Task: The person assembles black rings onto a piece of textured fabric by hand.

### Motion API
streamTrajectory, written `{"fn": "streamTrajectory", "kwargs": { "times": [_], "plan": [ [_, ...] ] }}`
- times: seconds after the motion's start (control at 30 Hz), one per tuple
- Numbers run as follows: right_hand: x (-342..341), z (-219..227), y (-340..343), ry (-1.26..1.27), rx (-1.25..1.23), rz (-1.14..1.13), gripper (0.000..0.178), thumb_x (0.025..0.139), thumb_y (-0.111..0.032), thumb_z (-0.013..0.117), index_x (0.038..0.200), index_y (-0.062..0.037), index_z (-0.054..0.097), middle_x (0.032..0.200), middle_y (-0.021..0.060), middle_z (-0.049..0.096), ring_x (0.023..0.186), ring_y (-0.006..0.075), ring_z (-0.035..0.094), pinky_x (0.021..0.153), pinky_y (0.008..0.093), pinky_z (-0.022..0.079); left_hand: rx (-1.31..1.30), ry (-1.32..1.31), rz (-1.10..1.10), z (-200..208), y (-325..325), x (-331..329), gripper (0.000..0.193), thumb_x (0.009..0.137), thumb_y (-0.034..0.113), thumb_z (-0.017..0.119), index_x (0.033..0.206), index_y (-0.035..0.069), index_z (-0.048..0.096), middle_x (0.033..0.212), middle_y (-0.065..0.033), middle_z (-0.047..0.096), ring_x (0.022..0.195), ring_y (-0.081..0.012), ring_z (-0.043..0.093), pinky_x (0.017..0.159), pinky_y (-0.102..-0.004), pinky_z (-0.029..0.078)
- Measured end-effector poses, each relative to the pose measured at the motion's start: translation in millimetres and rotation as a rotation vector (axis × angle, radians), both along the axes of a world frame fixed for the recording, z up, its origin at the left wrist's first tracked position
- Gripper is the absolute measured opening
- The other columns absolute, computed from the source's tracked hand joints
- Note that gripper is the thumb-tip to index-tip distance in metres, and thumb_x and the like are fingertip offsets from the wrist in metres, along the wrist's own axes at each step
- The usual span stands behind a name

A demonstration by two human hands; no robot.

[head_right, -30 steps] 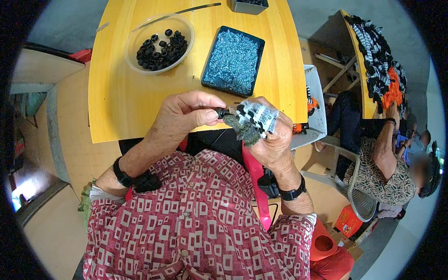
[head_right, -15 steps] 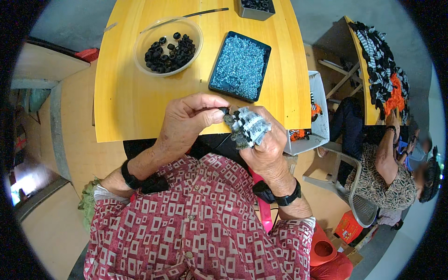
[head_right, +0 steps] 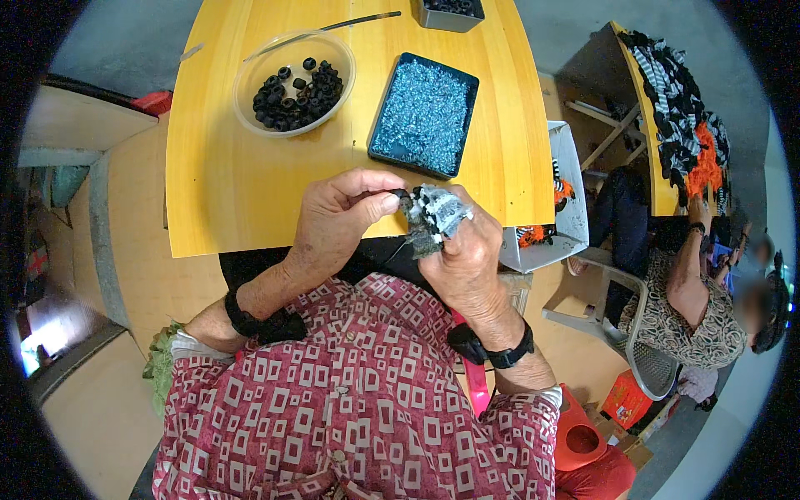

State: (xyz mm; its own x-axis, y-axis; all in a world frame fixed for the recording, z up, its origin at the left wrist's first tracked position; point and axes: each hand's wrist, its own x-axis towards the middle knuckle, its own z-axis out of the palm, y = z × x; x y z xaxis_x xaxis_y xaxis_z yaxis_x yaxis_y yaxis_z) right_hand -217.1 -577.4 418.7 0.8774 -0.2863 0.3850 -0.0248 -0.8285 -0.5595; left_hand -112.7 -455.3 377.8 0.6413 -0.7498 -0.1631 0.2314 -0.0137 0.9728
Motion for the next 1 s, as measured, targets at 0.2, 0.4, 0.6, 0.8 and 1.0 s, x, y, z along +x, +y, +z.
{"fn": "streamTrajectory", "kwargs": {
  "times": [0.2, 0.4, 0.6, 0.8, 1.0],
  "plan": [
    [0.2, -10.0, 19.1, -0.019, 0.116, -0.137, 0.025, 0.062, 0.006, 0.068, 0.084, -0.0003, 0.06, 0.08, 0.0129, 0.057, 0.071, 0.0294, 0.062, 0.059, 0.0341, 0.05, -0.086, 0.198, 0.051, -8.6, -4.1, -4.0, 0.018, 0.084, 0.003, 0.061, 0.101, -0.002, 0.063, 0.09, -0.0039, 0.065, 0.082, -0.0085, 0.059, 0.075, -0.0226, 0.048],
    [1.8, -24.2, 13.5, -0.069, -0.026, -0.174, 0.026, 0.062, 0.004, 0.071, 0.085, -0.0017, 0.06, 0.083, 0.0104, 0.059, 0.073, 0.0275, 0.062, 0.06, 0.0341, 0.05, -0.069, 0.286, 0.03, -4.6, -9.7, -3.2, 0.019, 0.084, 0.005, 0.062, 0.102, -0.002, 0.063, 0.09, -0.0053, 0.066, 0.081, -0.0089, 0.059, 0.074, -0.0228, 0.048],
    [-0.8, -24.2, 7.4, -0.049, 0.025, -0.15, 0.026, 0.06, 0.003, 0.072, 0.083, -0.0018, 0.061, 0.083, 0.0107, 0.06, 0.072, 0.0268, 0.063, 0.06, 0.0327, 0.051, -0.011, 0.215, -0.044, 0.2, -8.0, 3.1, 0.018, 0.084, 0.006, 0.062, 0.1, -0.002, 0.065, 0.091, -0.0058, 0.066, 0.082, -0.0088, 0.059, 0.074, -0.0233, 0.049],
    [3.1, -13.1, 8.7, -0.043, -0.011, -0.128, 0.024, 0.06, 0.003, 0.072, 0.081, -0.0016, 0.061, 0.083, 0.0112, 0.061, 0.072, 0.0271, 0.063, 0.062, 0.0332, 0.052, -0.012, 0.21, -0.165, 6.3, -6.7, 15.7, 0.02, 0.085, 0.007, 0.061, 0.101, -0.003, 0.064, 0.09, -0.0038, 0.065, 0.078, -0.0077, 0.058, 0.072, -0.0223, 0.048],
    [1.9, -17.2, 10.0, -0.031, 0.014, -0.126, 0.022, 0.061, 0.003, 0.072, 0.08, -0.0013, 0.061, 0.084, 0.0119, 0.061, 0.075, 0.0282, 0.063, 0.064, 0.0345, 0.052, 0.027, 0.139, -0.216, 1.1, -9.8, 18.8, 0.02, 0.084, 0.009, 0.061, 0.1, -0.002, 0.064, 0.085, -0.001, 0.063, 0.074, -0.006, 0.056, 0.066, -0.02, 0.046]
  ]
}}
